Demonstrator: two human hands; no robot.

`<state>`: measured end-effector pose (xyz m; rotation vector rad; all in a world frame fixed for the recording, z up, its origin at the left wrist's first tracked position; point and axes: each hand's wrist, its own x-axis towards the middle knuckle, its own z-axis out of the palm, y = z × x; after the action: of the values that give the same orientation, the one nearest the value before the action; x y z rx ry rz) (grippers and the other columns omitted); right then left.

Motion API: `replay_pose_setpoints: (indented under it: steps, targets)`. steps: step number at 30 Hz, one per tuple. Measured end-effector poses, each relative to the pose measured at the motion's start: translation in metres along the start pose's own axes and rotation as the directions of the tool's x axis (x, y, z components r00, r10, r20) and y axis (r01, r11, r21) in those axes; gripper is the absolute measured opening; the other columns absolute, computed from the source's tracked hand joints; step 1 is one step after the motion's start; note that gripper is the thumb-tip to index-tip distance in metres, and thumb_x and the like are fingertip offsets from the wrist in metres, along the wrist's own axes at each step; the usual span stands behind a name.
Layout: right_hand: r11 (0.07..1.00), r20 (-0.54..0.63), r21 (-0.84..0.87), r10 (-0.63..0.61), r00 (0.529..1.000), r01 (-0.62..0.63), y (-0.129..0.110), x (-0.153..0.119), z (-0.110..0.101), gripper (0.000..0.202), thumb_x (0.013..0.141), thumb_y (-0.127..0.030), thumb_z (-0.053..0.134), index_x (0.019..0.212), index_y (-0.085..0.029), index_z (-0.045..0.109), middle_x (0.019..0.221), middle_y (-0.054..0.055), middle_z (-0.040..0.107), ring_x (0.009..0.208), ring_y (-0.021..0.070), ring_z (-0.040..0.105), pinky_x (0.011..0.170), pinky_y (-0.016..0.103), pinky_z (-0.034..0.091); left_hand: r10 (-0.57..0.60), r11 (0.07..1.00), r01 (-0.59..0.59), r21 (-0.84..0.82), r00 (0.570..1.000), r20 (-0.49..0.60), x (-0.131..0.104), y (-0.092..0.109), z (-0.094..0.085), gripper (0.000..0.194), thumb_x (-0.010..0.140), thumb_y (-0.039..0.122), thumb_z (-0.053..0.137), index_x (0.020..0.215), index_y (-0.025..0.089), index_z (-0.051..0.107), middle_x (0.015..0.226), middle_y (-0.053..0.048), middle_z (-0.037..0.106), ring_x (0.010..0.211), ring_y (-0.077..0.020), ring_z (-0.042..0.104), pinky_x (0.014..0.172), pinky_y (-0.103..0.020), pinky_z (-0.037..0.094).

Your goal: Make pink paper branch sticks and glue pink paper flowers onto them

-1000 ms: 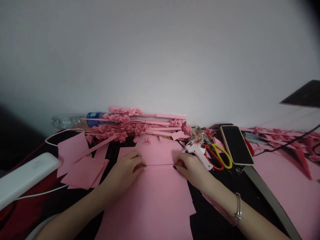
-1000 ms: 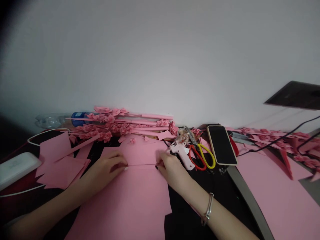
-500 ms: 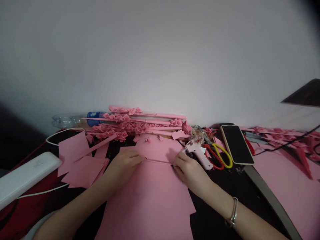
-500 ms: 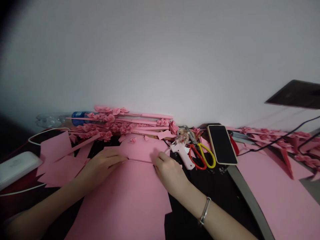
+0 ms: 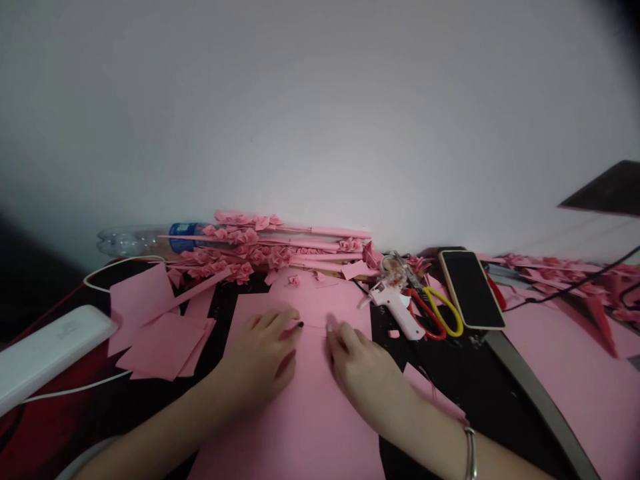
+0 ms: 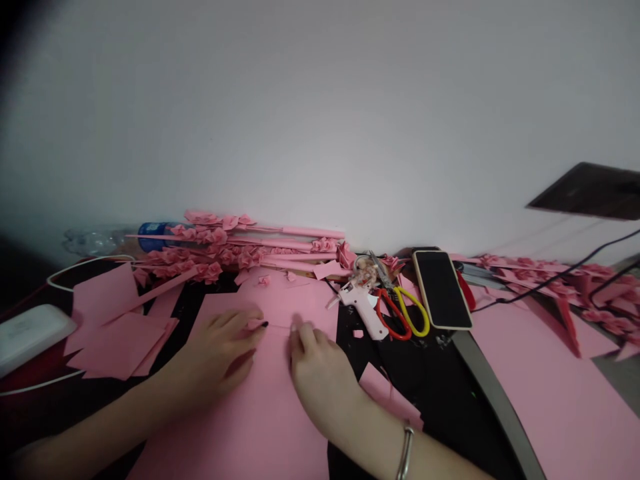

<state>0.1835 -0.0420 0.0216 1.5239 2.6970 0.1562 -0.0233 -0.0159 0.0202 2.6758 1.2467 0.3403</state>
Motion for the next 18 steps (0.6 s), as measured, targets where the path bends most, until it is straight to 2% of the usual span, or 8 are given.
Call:
replay_pose_setpoints:
  steps: [2, 4, 7, 12, 15, 18]
  targets:
    - [0.998, -0.023, 0.046, -0.041, 0.999, 0.042, -0.004, 0.002, -0.001, 0.043, 0.091, -0.015, 0.05, 0.133, -0.007, 0.051, 0.114, 0.02, 0.063, 0.086, 0.0219, 0.065, 0.07, 0.031, 0.056, 0.026, 0.999, -0.026, 0.021, 1.0, -0.002, 0.002, 0.003, 0.005, 0.042, 0.08, 0.014, 0.047, 0.12, 0.018, 0.06, 0.128, -0.012, 0.054, 0.111, -0.0316, 0.049, 0.087, -0.047, 0.043]
    - [0.995, -0.019, 0.088, -0.052, 0.998, 0.054, -0.005, 0.004, -0.005, 0.042, 0.091, -0.017, 0.05, 0.133, -0.009, 0.052, 0.12, 0.02, 0.062, 0.091, 0.0223, 0.065, 0.076, 0.032, 0.055, 0.043, 0.998, -0.043, 0.042, 0.999, -0.007, 0.004, 0.005, 0.008, 0.043, 0.08, 0.015, 0.047, 0.121, 0.019, 0.059, 0.13, -0.011, 0.054, 0.112, -0.032, 0.048, 0.086, -0.047, 0.042]
    - [0.997, 0.032, 0.084, -0.001, 1.0, -0.002, -0.003, 0.004, -0.013, 0.041, 0.091, -0.017, 0.049, 0.131, -0.012, 0.054, 0.121, 0.019, 0.063, 0.091, 0.0231, 0.066, 0.07, 0.031, 0.055, 0.012, 0.997, -0.012, 0.073, 1.0, -0.003, 0.004, 0.005, 0.005, 0.041, 0.081, 0.014, 0.046, 0.119, 0.021, 0.061, 0.128, -0.009, 0.056, 0.11, -0.0304, 0.05, 0.085, -0.045, 0.041]
    - [0.991, 0.191, -0.044, 0.129, 0.973, -0.123, 0.002, -0.005, -0.015, 0.035, 0.085, -0.004, 0.048, 0.116, -0.01, 0.062, 0.086, 0.013, 0.073, 0.065, 0.022, 0.071, 0.048, 0.026, 0.048, -0.11, 0.982, 0.103, 0.161, 0.993, 0.034, -0.003, 0.002, -0.008, 0.031, 0.083, 0.014, 0.045, 0.101, 0.019, 0.069, 0.117, -0.01, 0.062, 0.097, -0.0302, 0.055, 0.077, -0.045, 0.042]
    - [0.985, 0.167, -0.115, 0.145, 0.975, -0.127, 0.004, -0.012, -0.013, 0.039, 0.076, 0.004, 0.05, 0.11, -0.008, 0.063, 0.074, 0.012, 0.072, 0.052, 0.0214, 0.068, 0.04, 0.025, 0.041, -0.154, 0.968, 0.142, 0.209, 0.987, 0.038, -0.007, 0.003, -0.012, 0.031, 0.081, 0.012, 0.044, 0.097, 0.016, 0.07, 0.114, -0.014, 0.063, 0.091, -0.0318, 0.057, 0.074, -0.048, 0.042]
    - [0.986, 0.155, -0.08, 0.154, 0.976, -0.143, 0.006, -0.011, -0.012, 0.037, 0.072, 0.008, 0.049, 0.099, -0.01, 0.066, 0.069, 0.011, 0.072, 0.051, 0.0209, 0.068, 0.039, 0.024, 0.039, -0.171, 0.966, 0.161, 0.203, 0.985, 0.03, -0.008, 0.002, -0.01, 0.029, 0.081, 0.012, 0.043, 0.089, 0.014, 0.071, 0.11, -0.015, 0.064, 0.087, -0.0315, 0.058, 0.073, -0.049, 0.043]
